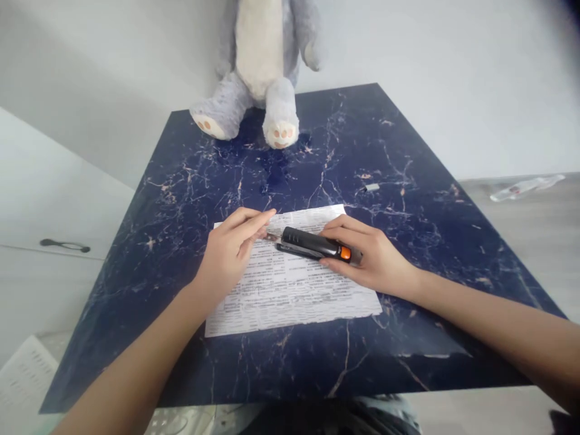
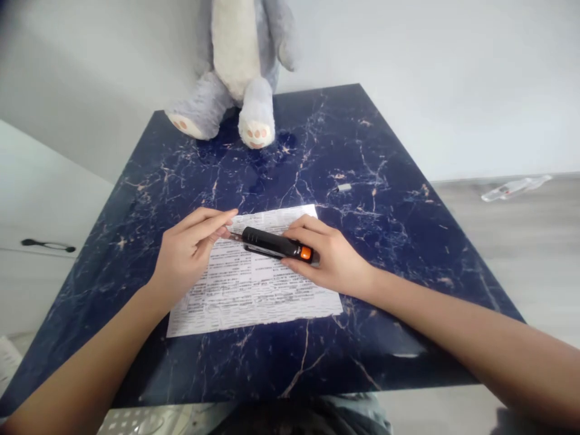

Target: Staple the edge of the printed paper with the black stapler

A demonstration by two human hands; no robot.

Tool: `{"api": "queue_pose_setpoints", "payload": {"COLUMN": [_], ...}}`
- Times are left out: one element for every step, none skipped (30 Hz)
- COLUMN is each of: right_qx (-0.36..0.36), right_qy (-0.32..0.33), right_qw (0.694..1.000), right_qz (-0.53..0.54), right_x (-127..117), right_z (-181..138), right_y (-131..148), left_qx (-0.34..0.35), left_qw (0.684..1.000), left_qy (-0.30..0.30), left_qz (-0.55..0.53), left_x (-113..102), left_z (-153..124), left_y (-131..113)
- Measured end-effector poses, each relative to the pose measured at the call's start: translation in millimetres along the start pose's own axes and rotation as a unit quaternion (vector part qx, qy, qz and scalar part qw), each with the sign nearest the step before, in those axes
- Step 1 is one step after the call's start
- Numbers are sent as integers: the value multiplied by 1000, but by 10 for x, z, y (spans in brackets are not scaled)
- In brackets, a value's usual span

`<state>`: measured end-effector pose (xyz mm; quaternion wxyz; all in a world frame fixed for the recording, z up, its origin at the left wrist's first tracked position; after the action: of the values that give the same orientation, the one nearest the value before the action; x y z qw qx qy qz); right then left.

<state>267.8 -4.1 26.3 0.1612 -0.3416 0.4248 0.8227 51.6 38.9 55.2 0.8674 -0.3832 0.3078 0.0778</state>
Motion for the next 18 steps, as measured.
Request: {"api": "queue_pose_setpoints", "payload": {"right_qx": [5, 8, 10, 11, 12, 13, 15, 17, 21, 24, 27, 29, 32, 34, 36, 39, 41, 44], "right_qy": [2, 4, 6, 8, 9, 10, 12, 15, 19, 22, 25, 28, 30, 33, 35, 37, 38, 39], "right_qw": [1000, 1000, 1000, 1000, 1000, 1000, 1000, 1000, 1000, 999, 999, 999, 999, 999, 999, 999, 998, 998], "right_qz": [2, 3, 4, 5, 5, 5, 6, 6, 6, 5, 4, 4, 3, 4, 4, 3, 3, 2], "right_x": [-3, -3, -2, -1, -1, -1, 0, 3, 7, 10, 12, 15, 17, 19, 21, 23, 23, 23], "right_z": [-1, -2, -2, -2, -2, -1, -1, -1, -2, -4, -6, -8, -10, -11, -11, -10, -9, -7], "right_y": [-4, -6, -5, -3, -1, 1, 1, -1, -5, -10, -15, -20, -24, -28, -33, -37, -39, -41], "left_qx": [13, 28, 41, 50, 56, 57, 53, 45, 34, 21, 9, -3, -13, -21, -28, -36, -43, -49], "left_qw": [1000, 999, 997, 996, 995, 994, 995, 996, 997, 998, 999, 1000, 1000, 1000, 999, 998, 998, 997], "left_qy": [-19, -39, -57, -67, -68, -62, -53, -43, -33, -23, -15, -6, 2, 11, 20, 28, 33, 36], "left_qz": [7, 16, 27, 40, 53, 63, 68, 68, 61, 50, 35, 21, 6, -10, -24, -36, -45, -51], "left_x": [-25, -56, -87, -108, -118, -117, -111, -102, -90, -72, -50, -25, 2, 32, 63, 89, 107, 121], "left_z": [-13, -27, -39, -48, -49, -43, -33, -20, -8, 2, 9, 12, 12, 8, 4, -2, -7, -9], "left_y": [-32, -63, -90, -109, -119, -119, -110, -90, -64, -35, -4, 25, 53, 77, 102, 126, 150, 172]}}
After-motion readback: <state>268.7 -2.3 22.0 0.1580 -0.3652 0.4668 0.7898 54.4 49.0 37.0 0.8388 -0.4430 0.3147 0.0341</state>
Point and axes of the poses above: each hand's wrist, its own z-axis towards the middle knuckle, its own x-axis out of the palm, y = z × x, the point moved 9 cm from there along z, towards the middle knuckle, and after that the axes turned 8 degrees about -z, right-handed, at the moved point
